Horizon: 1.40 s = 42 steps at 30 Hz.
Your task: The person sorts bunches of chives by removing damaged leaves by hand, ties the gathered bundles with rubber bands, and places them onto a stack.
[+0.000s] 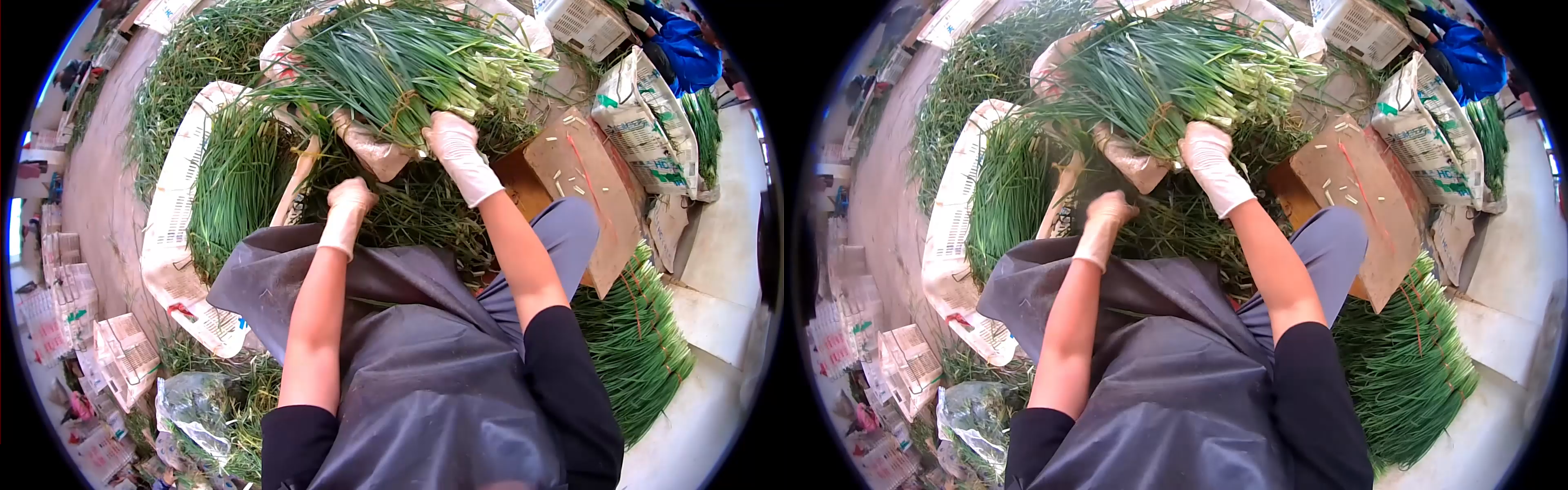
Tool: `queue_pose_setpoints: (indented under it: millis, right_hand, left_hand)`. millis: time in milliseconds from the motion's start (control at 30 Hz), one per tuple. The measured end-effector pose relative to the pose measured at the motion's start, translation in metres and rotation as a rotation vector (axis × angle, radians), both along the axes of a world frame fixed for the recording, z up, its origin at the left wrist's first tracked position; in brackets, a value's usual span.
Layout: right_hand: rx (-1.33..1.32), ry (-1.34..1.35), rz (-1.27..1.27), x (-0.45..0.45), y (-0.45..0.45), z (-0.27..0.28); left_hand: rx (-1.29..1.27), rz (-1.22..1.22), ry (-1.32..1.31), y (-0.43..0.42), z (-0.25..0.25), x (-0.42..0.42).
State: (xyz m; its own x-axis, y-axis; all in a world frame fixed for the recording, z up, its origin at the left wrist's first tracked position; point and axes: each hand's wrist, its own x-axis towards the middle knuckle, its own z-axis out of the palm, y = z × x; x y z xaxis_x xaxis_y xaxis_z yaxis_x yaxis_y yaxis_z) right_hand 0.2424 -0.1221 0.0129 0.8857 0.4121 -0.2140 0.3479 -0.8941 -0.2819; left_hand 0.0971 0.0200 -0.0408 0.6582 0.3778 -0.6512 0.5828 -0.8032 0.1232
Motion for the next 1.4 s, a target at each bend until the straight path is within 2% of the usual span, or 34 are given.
queue_pose_setpoints:
  millis: [33,100,133,167,200,233,300,333,367,433,467,500,567,633,700,733,767,833,900,967,1000,1033,1100,1167,1233,1300,1333,1400]
  right_hand:
    - [-0.023,0.089,-0.025,0.006,0.004,-0.008]
    - [0.317,0.142,-0.069,-0.003,-0.003,0.019]
    - [0.523,0.283,-0.045,0.001,-0.006,0.011]
    - [0.725,0.431,-0.027,0.002,-0.011,0.007]
    - [0.341,0.092,-0.011,0.005,-0.016,0.004]
    - [0.148,0.048,0.005,0.008,-0.019,0.000]
    - [0.547,0.260,-0.098,0.002,-0.027,-0.003]
    - [0.786,0.432,-0.071,-0.003,-0.027,0.002]
    - [0.887,0.623,-0.204,-0.018,-0.028,0.023]
    - [0.793,0.611,-0.245,-0.018,-0.029,0.008]
    - [0.968,0.749,-0.196,-0.023,-0.028,0.009]
    - [1.070,0.927,-0.342,-0.031,-0.031,0.009]
    - [1.189,0.870,-0.251,-0.063,-0.029,-0.003]
    - [1.046,0.882,-0.219,-0.086,-0.030,-0.009]
    - [1.061,0.919,-0.302,-0.109,-0.028,-0.026]
    - [1.076,0.932,-0.297,-0.117,-0.029,-0.030]
    - [1.024,0.679,-0.209,-0.123,-0.028,-0.036]
    - [0.969,0.348,-0.194,-0.132,-0.033,-0.029]
    - [0.889,0.134,-0.155,-0.132,-0.041,-0.013]
    - [1.057,0.529,-0.266,-0.124,-0.063,-0.011]
    - [0.982,0.675,-0.234,-0.117,-0.079,-0.023]
    - [0.544,0.632,-0.120,-0.109,-0.097,-0.035]
    - [-0.008,-0.047,0.077,-0.121,-0.111,-0.044]
    - [0.413,0.279,0.022,-0.122,-0.086,0.003]
    - [0.782,0.617,-0.068,-0.131,-0.057,0.016]
    - [0.857,0.752,-0.267,-0.128,-0.041,-0.002]
    - [0.967,0.778,-0.299,-0.126,-0.037,0.000]
    - [0.976,0.801,-0.293,-0.118,-0.042,0.010]
  left_hand:
    - [0.065,-0.016,-0.168,-0.001,0.024,-0.005]
    - [0.010,0.127,-0.529,-0.012,0.072,-0.021]
    - [0.012,0.128,-0.527,-0.015,0.068,-0.027]
    - [-0.445,0.349,-0.739,-0.020,0.061,-0.034]
    - [-0.912,0.572,-0.931,-0.025,0.055,-0.041]
    - [-1.044,0.641,-0.864,-0.032,0.057,-0.045]
    - [-1.157,0.735,-0.727,-0.044,0.051,-0.049]
    - [-1.180,0.766,-0.719,-0.051,0.050,-0.049]
    - [-1.184,0.784,-0.711,-0.055,0.047,-0.049]
    - [-1.301,0.842,-0.769,-0.058,0.044,-0.046]
    - [-1.285,0.875,-0.760,-0.056,0.041,-0.043]
    - [-1.287,0.876,-0.777,-0.054,0.039,-0.034]
    - [-1.345,1.058,-0.839,-0.056,0.035,-0.033]
    - [-1.404,1.132,-0.849,-0.052,0.022,-0.026]
    - [-1.709,1.153,-0.798,-0.051,0.007,-0.028]
    - [-1.707,1.167,-0.786,-0.052,0.004,-0.030]
    - [-1.660,1.200,-0.792,-0.052,0.002,-0.032]
    - [-1.565,1.257,-0.803,-0.052,-0.001,-0.032]
    - [-1.597,1.227,-0.816,-0.046,0.000,-0.034]
    - [-1.586,1.293,-0.823,-0.040,0.006,-0.036]
    - [-1.575,1.271,-0.800,-0.038,0.008,-0.037]
    - [-1.575,1.272,-0.800,-0.038,0.012,-0.038]
    - [-1.587,1.225,-0.766,-0.042,0.020,-0.038]
    - [-1.569,1.190,-0.772,-0.049,0.021,-0.033]
    - [-1.618,1.028,-0.786,-0.055,0.015,-0.039]
    - [-1.620,1.001,-0.721,-0.057,0.015,-0.040]
    - [-1.458,0.994,-0.745,-0.056,0.020,-0.045]
    - [-1.233,0.944,-0.764,-0.042,0.020,-0.054]
